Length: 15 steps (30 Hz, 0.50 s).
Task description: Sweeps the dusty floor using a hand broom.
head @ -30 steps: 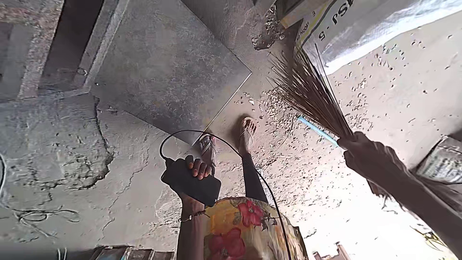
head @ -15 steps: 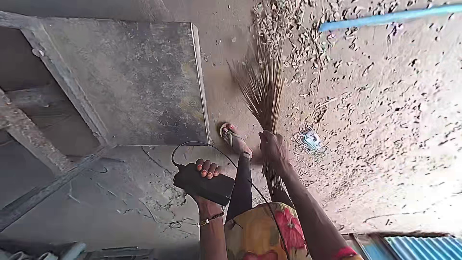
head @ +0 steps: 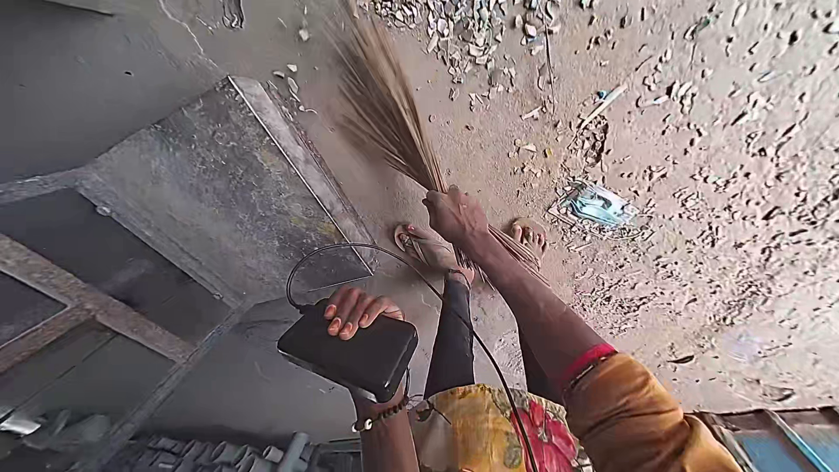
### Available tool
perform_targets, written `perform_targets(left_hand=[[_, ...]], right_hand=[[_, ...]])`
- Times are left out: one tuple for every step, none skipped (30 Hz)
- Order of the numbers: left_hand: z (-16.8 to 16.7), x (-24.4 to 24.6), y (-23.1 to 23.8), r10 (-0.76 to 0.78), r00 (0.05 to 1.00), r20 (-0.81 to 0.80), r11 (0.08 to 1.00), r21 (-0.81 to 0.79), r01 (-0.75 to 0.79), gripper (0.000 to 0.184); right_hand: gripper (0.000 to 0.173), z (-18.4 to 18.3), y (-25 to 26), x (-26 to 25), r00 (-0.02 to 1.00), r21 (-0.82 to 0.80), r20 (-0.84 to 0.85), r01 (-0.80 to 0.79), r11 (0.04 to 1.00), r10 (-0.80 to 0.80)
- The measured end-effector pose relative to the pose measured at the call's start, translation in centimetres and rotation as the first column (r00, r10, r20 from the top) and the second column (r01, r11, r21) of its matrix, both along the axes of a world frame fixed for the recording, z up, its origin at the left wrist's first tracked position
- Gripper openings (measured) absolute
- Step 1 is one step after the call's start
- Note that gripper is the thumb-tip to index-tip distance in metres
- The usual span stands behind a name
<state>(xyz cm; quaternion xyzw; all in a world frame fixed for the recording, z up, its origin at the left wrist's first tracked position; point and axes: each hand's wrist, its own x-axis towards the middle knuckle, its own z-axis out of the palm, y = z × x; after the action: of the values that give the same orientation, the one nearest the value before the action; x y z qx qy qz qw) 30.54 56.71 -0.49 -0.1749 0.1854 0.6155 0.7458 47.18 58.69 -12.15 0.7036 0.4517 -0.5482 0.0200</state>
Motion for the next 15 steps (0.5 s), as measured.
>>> perform_targets(left_hand=[[0.3, 0.1, -0.5, -0.006, 1.0, -0.011, 0.998, -0.068, 0.005, 0.021], [0.5, 0.4, -0.9, 0.002, 1.0, -0.019, 0.99, -0.138, -0.004, 0.019], [0.5, 1.0, -1.0, 0.016, 1.0, -0.022, 0.98, -0.197, -0.02, 0.019], [0.7, 1.7, -0.9, 0.032, 0.999, -0.026, 0.971, -0.238, -0.037, 0.018], [1.0, 2.2, -0.8, 0.042, 0.998, -0.036, 0.966, -0.255, -0.05, 0.018], [1.3, 2.6, -0.6, 0.039, 0.998, -0.048, 0.969, -0.242, -0.05, 0.019], [1.0, 2.4, -0.4, 0.024, 1.0, -0.017, 0.976, -0.215, -0.027, 0.019], [0.9, 2.1, 0.0, 0.002, 1.0, 0.001, 0.983, -0.182, -0.001, 0.02], [0.7, 1.9, 0.5, -0.024, 1.0, -0.001, 0.99, -0.138, 0.023, 0.02], [0.6, 1.7, 1.0, -0.039, 0.999, -0.011, 0.994, -0.098, 0.038, 0.02], [0.8, 1.6, 1.4, -0.038, 0.999, -0.025, 0.996, -0.076, 0.036, 0.02], [1.0, 1.4, 1.7, -0.027, 0.999, -0.035, 0.997, -0.07, 0.024, 0.019], [1.1, 1.2, 1.8, -0.013, 0.999, -0.039, 0.998, -0.06, 0.01, 0.019], [1.2, 1.1, 1.7, 0.0, 0.999, -0.038, 0.998, -0.062, -0.002, 0.018], [1.3, 1.0, 1.5, 0.01, 0.999, -0.031, 0.997, -0.082, -0.012, 0.017]], right_hand=[[0.029, 1.4, -1.1, 0.3, 0.987, 0.03, 0.038, 0.154, 0.988, -0.155], [0.028, 2.7, -1.7, 0.3, 0.962, 0.048, 0.085, 0.255, 0.966, -0.258], [0.028, 3.8, -2.0, -0.1, 0.948, 0.065, 0.087, 0.302, 0.951, -0.307], [0.028, 4.9, -2.1, -0.8, 0.956, 0.059, 0.037, 0.288, 0.956, -0.29], [0.033, 6.0, -1.7, -1.6, 0.98, -0.025, -0.058, 0.188, 0.982, -0.189], [0.037, 6.3, -0.5, -2.2, 0.986, -0.111, -0.165, 0.016, 0.994, -0.034], [0.037, 5.7, 1.2, -3.0, 0.964, -0.146, -0.241, -0.148, 0.978, 0.11], [0.033, 4.4, 2.9, -3.7, 0.942, -0.155, -0.268, -0.25, 0.956, 0.203], [0.029, 2.7, 4.6, -4.0, 0.941, -0.157, -0.255, -0.268, 0.951, 0.223], [0.024, 1.1, 6.0, -3.7, 0.957, -0.137, -0.207, -0.235, 0.962, 0.204], [0.024, 0.0, 6.7, -2.9, 0.976, -0.104, -0.16, -0.168, 0.98, 0.151], [0.026, -0.5, 6.9, -2.3, 0.988, -0.077, -0.122, -0.1, 0.992, 0.091], [0.028, -0.1, 6.4, -1.8, 0.997, -0.052, -0.083, -0.009, 0.999, 0.005], [0.028, 1.0, 5.2, -1.5, 0.994, -0.046, -0.054, 0.092, 0.995, -0.094], [0.028, 2.2, 3.6, -1.5, 0.985, -0.035, -0.034, 0.169, 0.985, -0.17]])
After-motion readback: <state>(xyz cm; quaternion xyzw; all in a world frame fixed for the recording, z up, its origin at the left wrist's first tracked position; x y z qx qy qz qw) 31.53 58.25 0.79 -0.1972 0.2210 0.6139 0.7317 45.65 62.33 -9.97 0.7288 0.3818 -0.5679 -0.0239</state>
